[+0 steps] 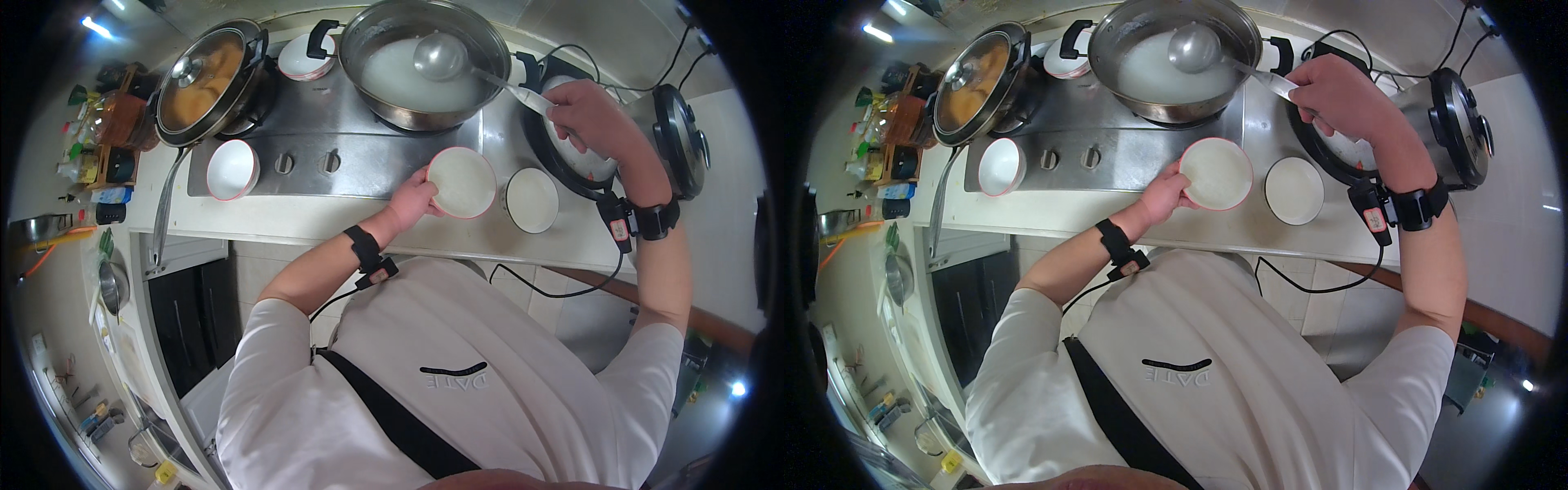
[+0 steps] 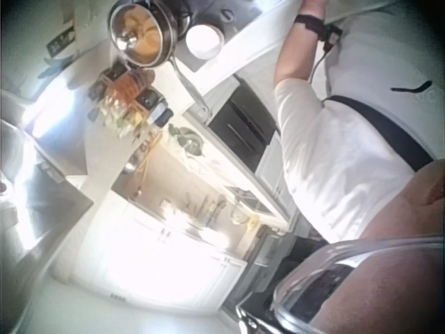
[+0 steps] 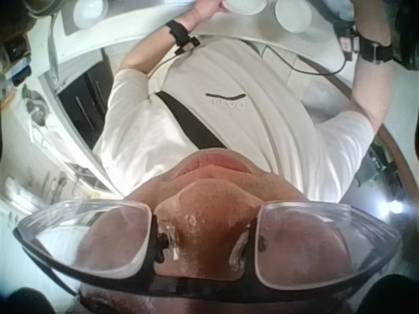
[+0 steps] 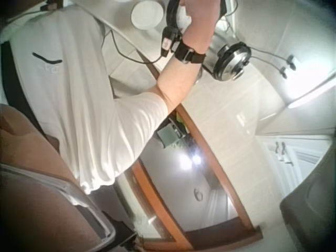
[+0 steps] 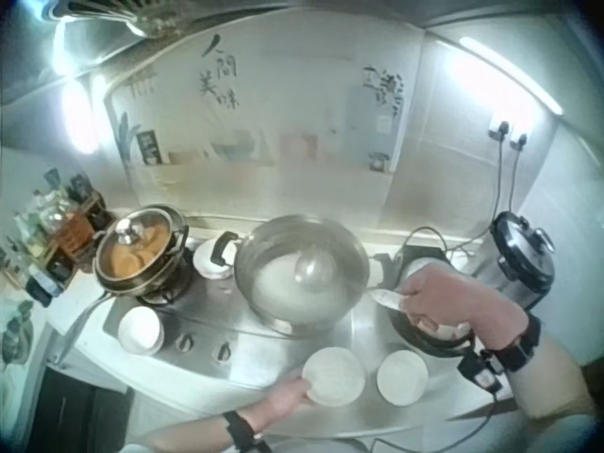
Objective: The person arranges sliced oranges on a plate, carries it to the dining table, and places it among other dishes. They then retrieve bowls from a cabinet, place them on the counter, and ladle a hot liquid from a pot into the bowls.
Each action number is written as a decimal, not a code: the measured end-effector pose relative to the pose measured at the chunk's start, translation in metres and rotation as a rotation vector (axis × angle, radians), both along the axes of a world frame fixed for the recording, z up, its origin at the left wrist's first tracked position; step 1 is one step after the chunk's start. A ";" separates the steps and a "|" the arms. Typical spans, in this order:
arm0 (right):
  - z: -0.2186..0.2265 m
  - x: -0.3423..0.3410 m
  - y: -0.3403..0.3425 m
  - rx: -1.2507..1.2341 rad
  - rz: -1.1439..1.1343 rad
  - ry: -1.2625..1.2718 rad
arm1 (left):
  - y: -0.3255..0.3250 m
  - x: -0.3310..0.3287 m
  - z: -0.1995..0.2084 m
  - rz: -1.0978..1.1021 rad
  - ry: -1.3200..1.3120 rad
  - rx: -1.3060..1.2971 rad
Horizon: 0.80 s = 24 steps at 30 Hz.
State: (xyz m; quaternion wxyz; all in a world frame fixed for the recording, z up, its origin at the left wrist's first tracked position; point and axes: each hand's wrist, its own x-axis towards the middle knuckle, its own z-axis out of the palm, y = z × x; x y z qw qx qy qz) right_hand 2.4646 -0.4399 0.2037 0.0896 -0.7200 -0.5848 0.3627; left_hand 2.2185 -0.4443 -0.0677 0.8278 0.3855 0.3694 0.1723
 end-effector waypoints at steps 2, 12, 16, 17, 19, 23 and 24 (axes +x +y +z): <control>0.002 -0.010 0.007 -0.012 0.022 -0.010 | 0.001 0.002 0.000 0.001 -0.032 -0.045; -0.025 -0.040 0.019 0.425 0.374 -0.431 | 0.039 -0.070 0.041 -0.135 0.242 0.023; -0.029 -0.040 0.012 0.383 0.278 -0.631 | 0.120 -0.123 0.051 0.161 0.324 0.265; -0.031 -0.041 0.010 0.385 0.270 -0.613 | 0.140 -0.127 0.051 0.367 0.180 0.103; -0.035 -0.045 0.009 0.388 0.241 -0.601 | 0.178 -0.133 0.049 0.508 0.163 0.108; -0.045 -0.053 0.024 0.498 0.287 -0.446 | 0.229 -0.131 0.038 0.646 0.146 -0.023; -0.047 -0.056 0.029 0.548 0.285 -0.374 | 0.238 -0.130 0.034 0.672 0.151 -0.010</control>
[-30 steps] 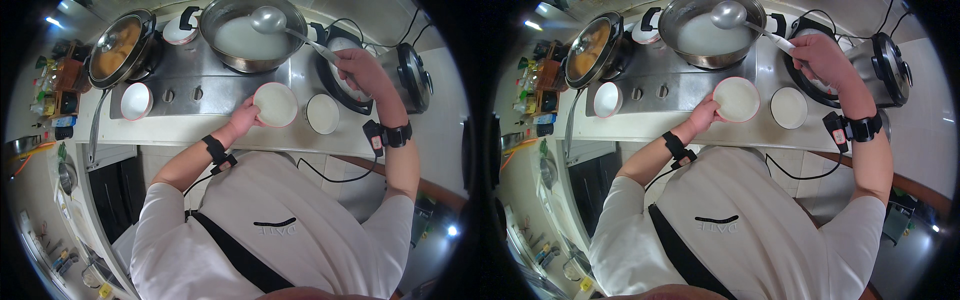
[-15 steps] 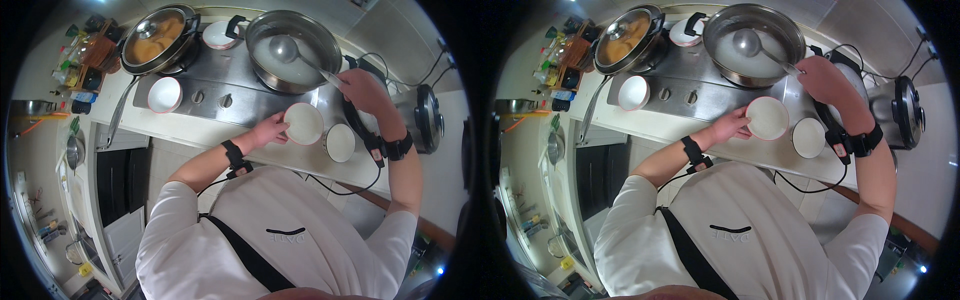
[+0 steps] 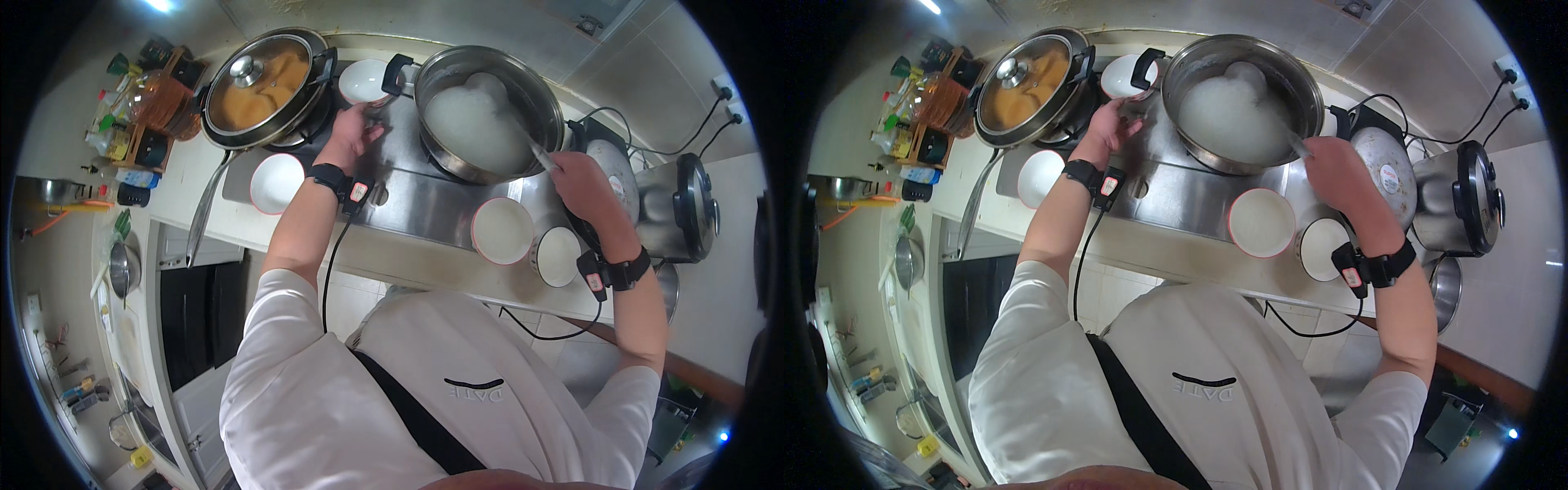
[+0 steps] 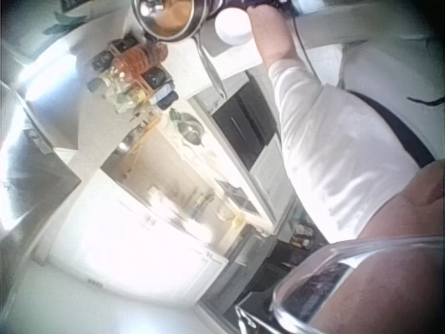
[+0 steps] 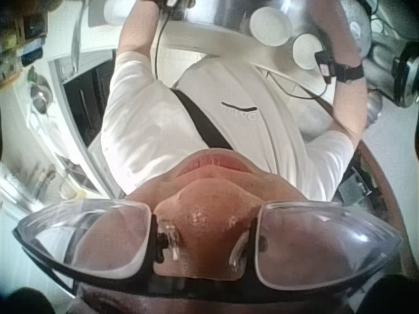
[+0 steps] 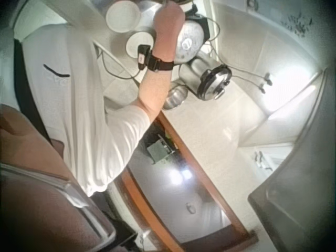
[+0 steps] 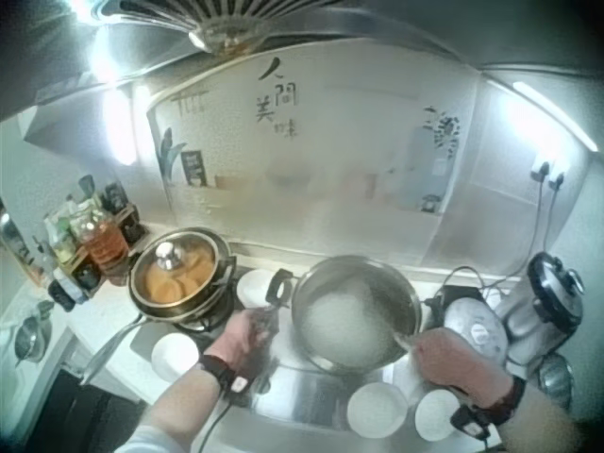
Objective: The person arranges sliced oranges on a plate, carries it to the dining table, and places it among other dishes. They then retrieve bowls from a cabinet, place them on the counter, and ladle a hot liquid from a pot into the bowls.
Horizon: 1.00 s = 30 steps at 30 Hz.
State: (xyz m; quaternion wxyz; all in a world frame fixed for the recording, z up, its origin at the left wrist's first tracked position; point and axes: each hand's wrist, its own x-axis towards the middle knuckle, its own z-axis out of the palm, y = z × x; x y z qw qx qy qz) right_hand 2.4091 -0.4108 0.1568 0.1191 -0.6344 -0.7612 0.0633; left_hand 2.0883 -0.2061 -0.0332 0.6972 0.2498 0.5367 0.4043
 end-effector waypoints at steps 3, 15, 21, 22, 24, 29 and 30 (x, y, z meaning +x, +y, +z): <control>0.005 -0.003 0.013 -0.498 -0.298 0.344 | 0.023 0.001 -0.014 -0.008 -0.192 -0.042; 0.028 0.001 0.007 -0.825 -0.491 0.992 | 0.045 0.000 -0.038 0.098 -0.184 0.003; 0.023 0.013 -0.015 -0.750 -0.557 1.100 | 0.000 -0.008 -0.009 -0.019 -0.169 0.101; 0.023 0.015 -0.018 -0.736 -0.559 1.110 | -0.008 -0.009 -0.002 -0.040 -0.167 0.104; 0.025 0.019 -0.024 -0.713 -0.551 1.142 | -0.025 -0.013 0.011 -0.095 -0.169 0.106; 0.041 0.027 -0.035 -0.674 -0.532 1.090 | -0.073 -0.031 0.037 -0.193 -0.165 0.080; 0.046 0.028 -0.037 -0.644 -0.548 1.068 | -0.082 -0.034 0.042 -0.189 -0.184 0.067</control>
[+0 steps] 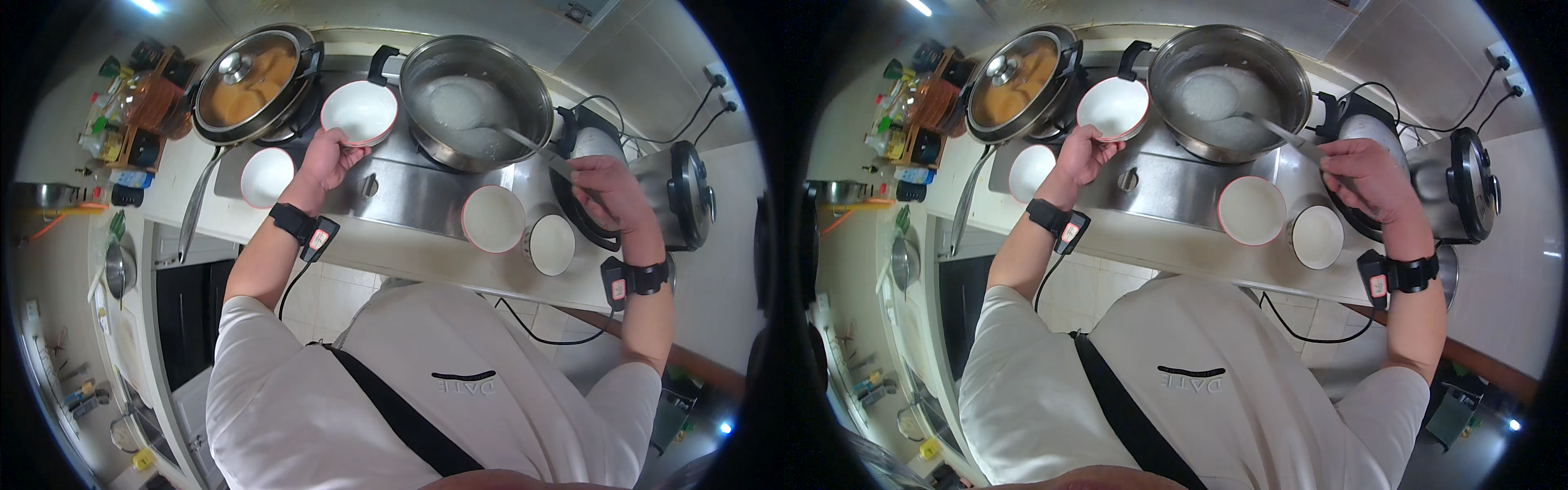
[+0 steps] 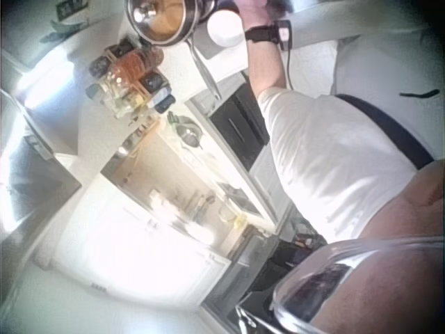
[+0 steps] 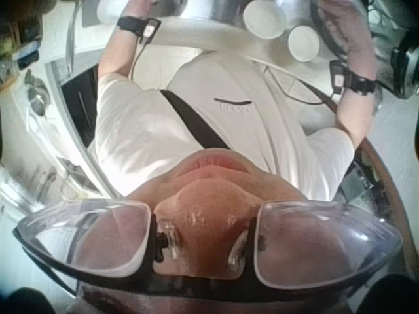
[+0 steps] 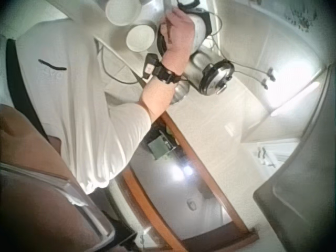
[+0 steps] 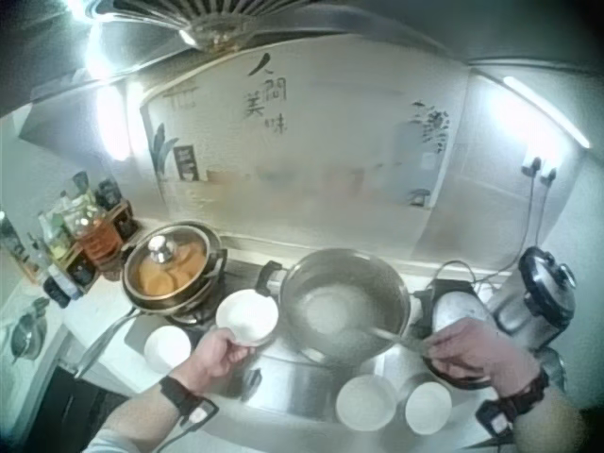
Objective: The person arranges sliced oranges on a plate, carries it to the dining table, and places it among other dishes. They then retrieve bowls from a cabinet, place them on the counter, and ladle a hot liquid from a pot into the bowls.
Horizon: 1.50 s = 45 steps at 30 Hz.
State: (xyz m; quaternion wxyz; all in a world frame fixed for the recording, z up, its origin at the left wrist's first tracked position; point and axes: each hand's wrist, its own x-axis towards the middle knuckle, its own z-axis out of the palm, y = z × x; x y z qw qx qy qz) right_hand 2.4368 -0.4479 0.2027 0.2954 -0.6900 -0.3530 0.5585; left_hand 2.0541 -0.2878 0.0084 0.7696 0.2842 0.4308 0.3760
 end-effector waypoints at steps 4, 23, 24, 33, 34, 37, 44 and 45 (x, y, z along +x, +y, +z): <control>0.025 0.004 -0.009 0.033 0.036 -0.078 | -0.033 -0.014 0.020 0.033 -0.011 0.051; 0.084 0.038 -0.027 0.182 -0.055 0.057 | -0.054 0.038 0.108 0.010 0.048 0.363; 0.088 0.040 -0.025 0.192 -0.029 0.102 | -0.049 0.045 0.112 0.007 0.058 0.360; 0.127 0.046 -0.022 0.267 0.070 0.088 | -0.024 0.092 0.121 -0.012 0.157 0.369; 0.130 0.045 -0.021 0.271 0.070 0.087 | -0.022 0.098 0.121 -0.016 0.191 0.369; 0.133 0.039 -0.019 0.279 0.097 0.097 | -0.016 0.117 0.120 -0.046 0.174 0.393; 0.113 0.006 -0.016 0.254 0.157 -0.260 | -0.005 0.136 0.115 -0.190 0.088 0.320; 0.111 0.000 -0.018 0.268 0.210 -0.362 | -0.005 0.137 0.114 -0.167 0.086 0.308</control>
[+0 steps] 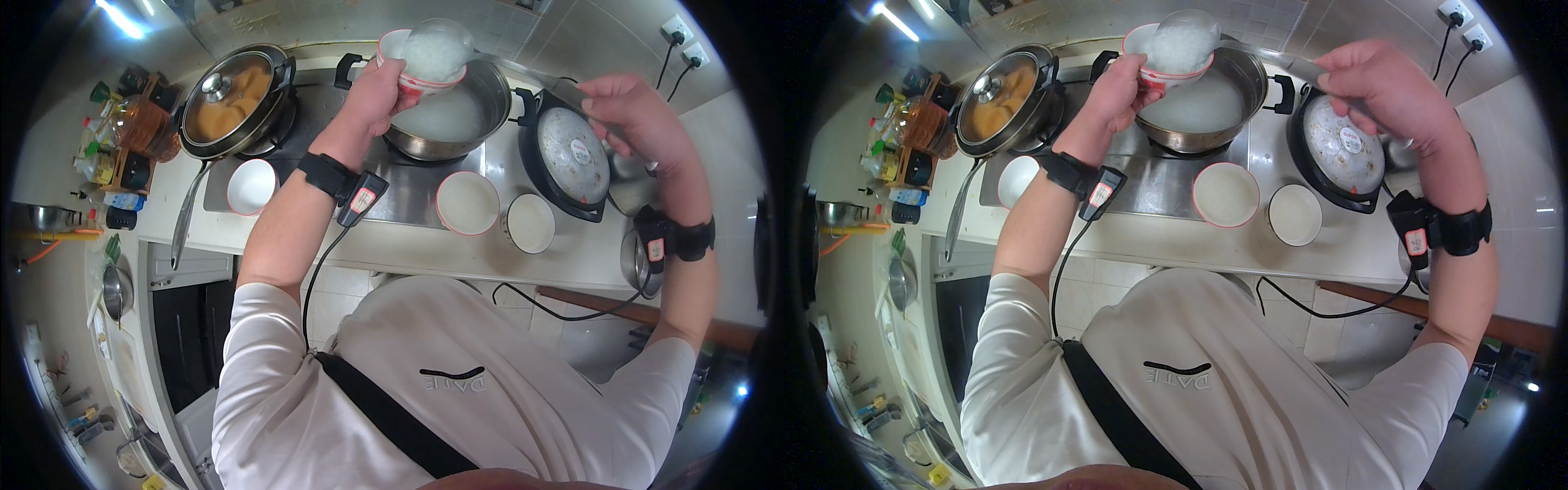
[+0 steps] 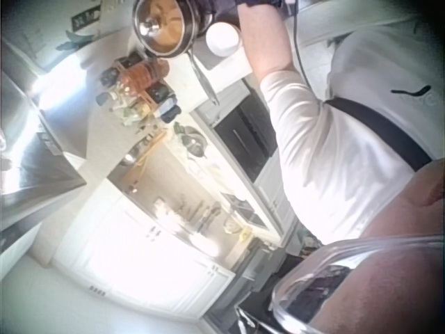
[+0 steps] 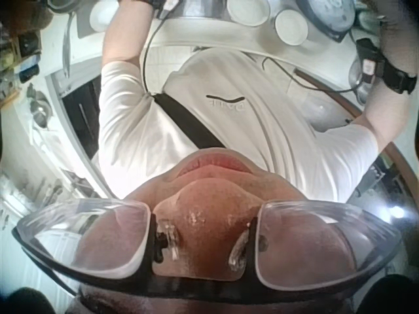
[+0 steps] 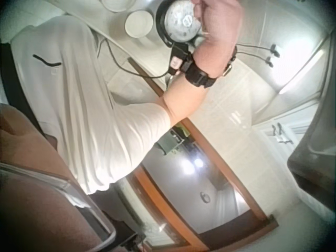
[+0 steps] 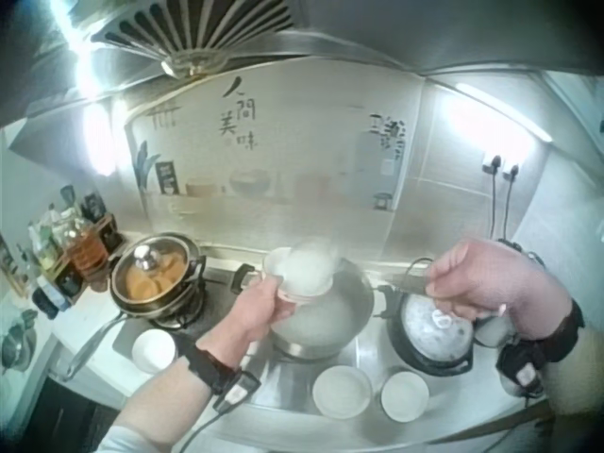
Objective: The person arranges sliced oranges on a plate, carries it to the dining table, and places it among other dishes. They then retrieve bowls from a cabinet, place them on the counter, and ladle a hot liquid from a pot into the bowls.
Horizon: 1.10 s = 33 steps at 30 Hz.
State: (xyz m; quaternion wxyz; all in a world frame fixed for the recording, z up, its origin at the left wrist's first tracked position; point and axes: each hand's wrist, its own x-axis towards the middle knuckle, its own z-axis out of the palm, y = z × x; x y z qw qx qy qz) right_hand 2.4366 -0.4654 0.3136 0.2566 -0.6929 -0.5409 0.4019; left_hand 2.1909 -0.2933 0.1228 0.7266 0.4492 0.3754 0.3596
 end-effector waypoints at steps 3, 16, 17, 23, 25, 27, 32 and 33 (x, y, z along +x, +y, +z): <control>-0.003 -0.016 -0.010 0.060 0.117 -0.333 | -0.002 -0.001 0.000 0.018 -0.009 -0.017; -0.015 0.000 -0.019 0.094 -0.183 0.049 | -0.010 -0.023 0.002 0.084 -0.020 0.002; -0.017 0.005 -0.016 0.123 -0.225 0.156 | -0.011 -0.025 0.004 0.090 -0.032 0.030; -0.053 0.033 0.009 -0.012 -0.123 -0.042 | -0.013 -0.032 0.018 0.171 0.001 0.132; -0.080 0.034 0.026 -0.086 -0.011 -0.300 | -0.012 -0.032 0.020 0.189 -0.001 0.091; -0.114 0.029 0.048 0.201 0.258 -0.643 | -0.010 -0.033 0.020 0.202 -0.010 0.076; -0.147 0.022 0.062 0.057 0.353 -0.522 | -0.004 -0.033 0.014 0.222 -0.052 0.040; -0.145 0.018 0.060 -0.023 0.291 -0.510 | -0.003 -0.033 0.013 0.228 -0.062 0.018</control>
